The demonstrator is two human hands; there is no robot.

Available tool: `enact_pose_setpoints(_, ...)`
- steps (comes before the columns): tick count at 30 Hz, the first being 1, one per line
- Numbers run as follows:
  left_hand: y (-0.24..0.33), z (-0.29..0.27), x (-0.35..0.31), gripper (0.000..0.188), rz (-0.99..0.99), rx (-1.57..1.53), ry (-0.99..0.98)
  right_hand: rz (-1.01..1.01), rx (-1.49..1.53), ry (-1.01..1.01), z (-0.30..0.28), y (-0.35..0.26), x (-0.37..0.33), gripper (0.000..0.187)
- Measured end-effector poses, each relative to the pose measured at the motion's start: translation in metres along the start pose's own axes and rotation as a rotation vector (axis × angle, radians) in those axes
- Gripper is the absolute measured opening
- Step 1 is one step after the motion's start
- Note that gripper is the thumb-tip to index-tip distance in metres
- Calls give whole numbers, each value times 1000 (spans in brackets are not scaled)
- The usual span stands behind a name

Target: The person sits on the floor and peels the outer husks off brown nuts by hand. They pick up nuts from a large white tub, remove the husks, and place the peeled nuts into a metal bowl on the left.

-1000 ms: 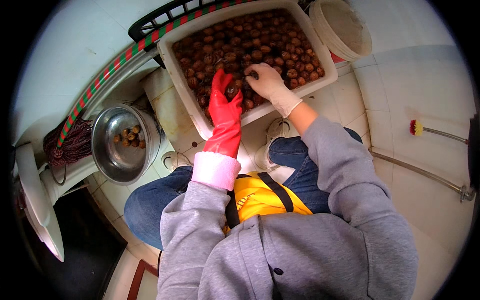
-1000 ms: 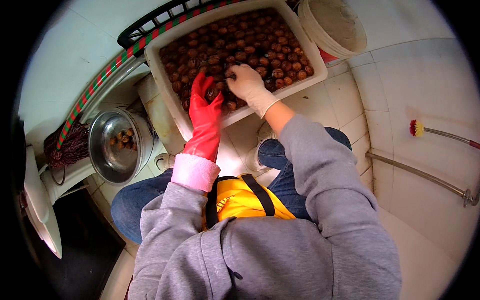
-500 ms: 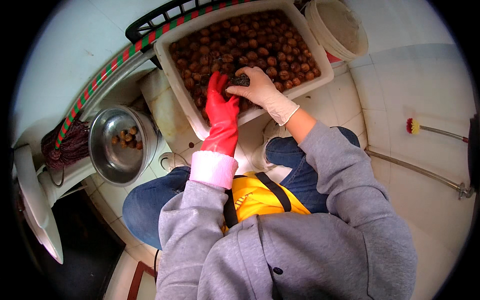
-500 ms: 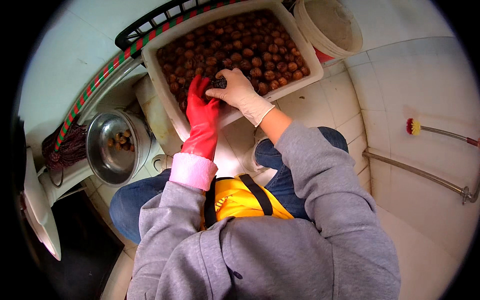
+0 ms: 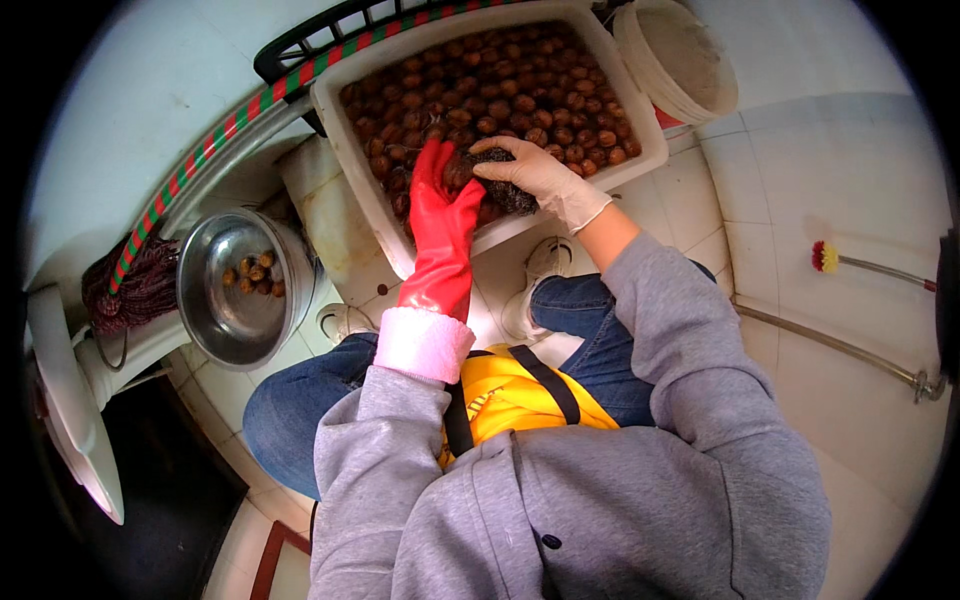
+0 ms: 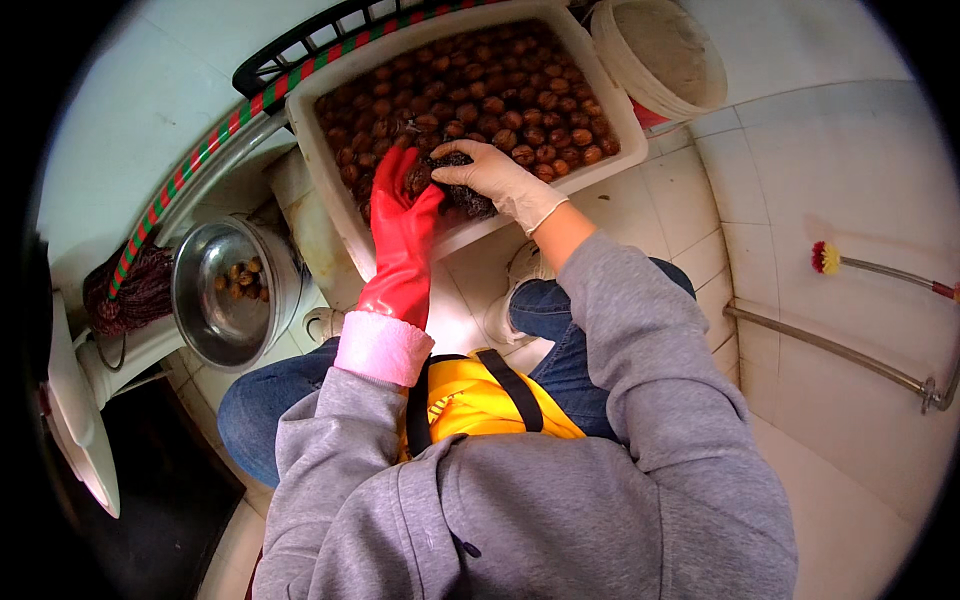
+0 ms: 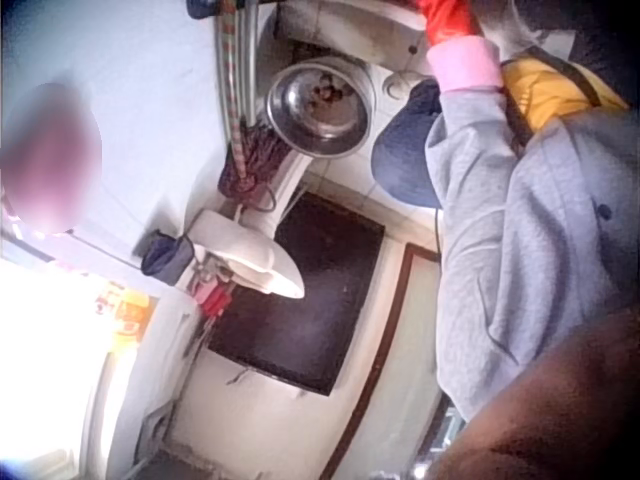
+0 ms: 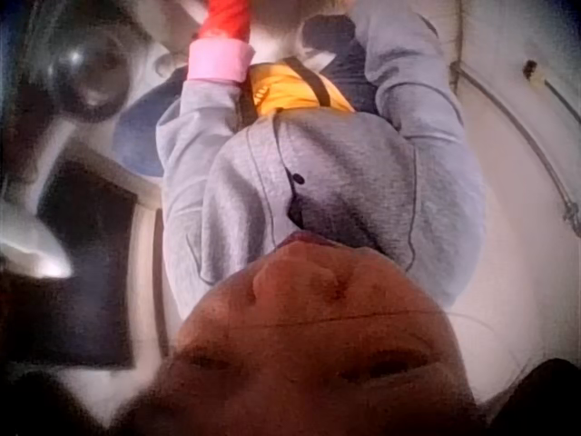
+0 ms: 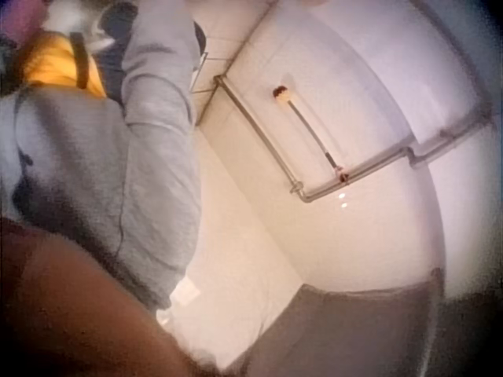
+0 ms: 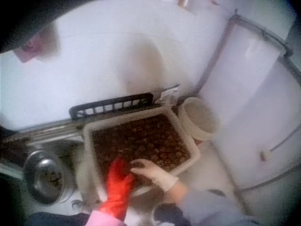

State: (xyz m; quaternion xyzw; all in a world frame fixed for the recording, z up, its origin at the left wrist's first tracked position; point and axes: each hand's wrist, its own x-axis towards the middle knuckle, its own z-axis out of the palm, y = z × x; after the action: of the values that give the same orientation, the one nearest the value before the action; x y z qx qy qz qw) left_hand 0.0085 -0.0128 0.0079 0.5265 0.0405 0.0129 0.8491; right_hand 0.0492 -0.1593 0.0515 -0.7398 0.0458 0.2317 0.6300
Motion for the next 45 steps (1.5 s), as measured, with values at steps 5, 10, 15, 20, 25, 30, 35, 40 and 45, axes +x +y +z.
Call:
enact_pose_setpoints(5,-11,-16,3,69,-72,-7,-3,20,-54,-26,11,1,2,31)
enact_pose_setpoints(10,-3,-9,0,62,-203,-12,12,-167,-240,-40,5,24,10,37)
enact_pose_setpoints(15,-19,-18,0,53,-139,63,88,-195,-1120,353,4,22,15,53)
enact_pose_setpoints(20,-32,-17,3,51,-153,445,139,-179,-1137,325,-17,45,19,37)
enact_pose_setpoints(25,-44,-30,0,54,-168,553,148,-362,-791,171,22,6,3,27)
enact_pose_setpoints(30,-22,2,-3,54,-196,662,-5,-281,-852,309,2,26,10,17)
enact_pose_setpoints(35,-52,-32,2,55,-266,327,31,-325,-859,262,53,0,-12,14)
enact_pose_setpoints(40,-20,-14,-1,54,-226,698,33,-337,-872,346,31,18,4,13)
enact_pose_setpoints(45,-35,-17,-1,55,-192,537,54,-333,-911,338,30,19,1,14)
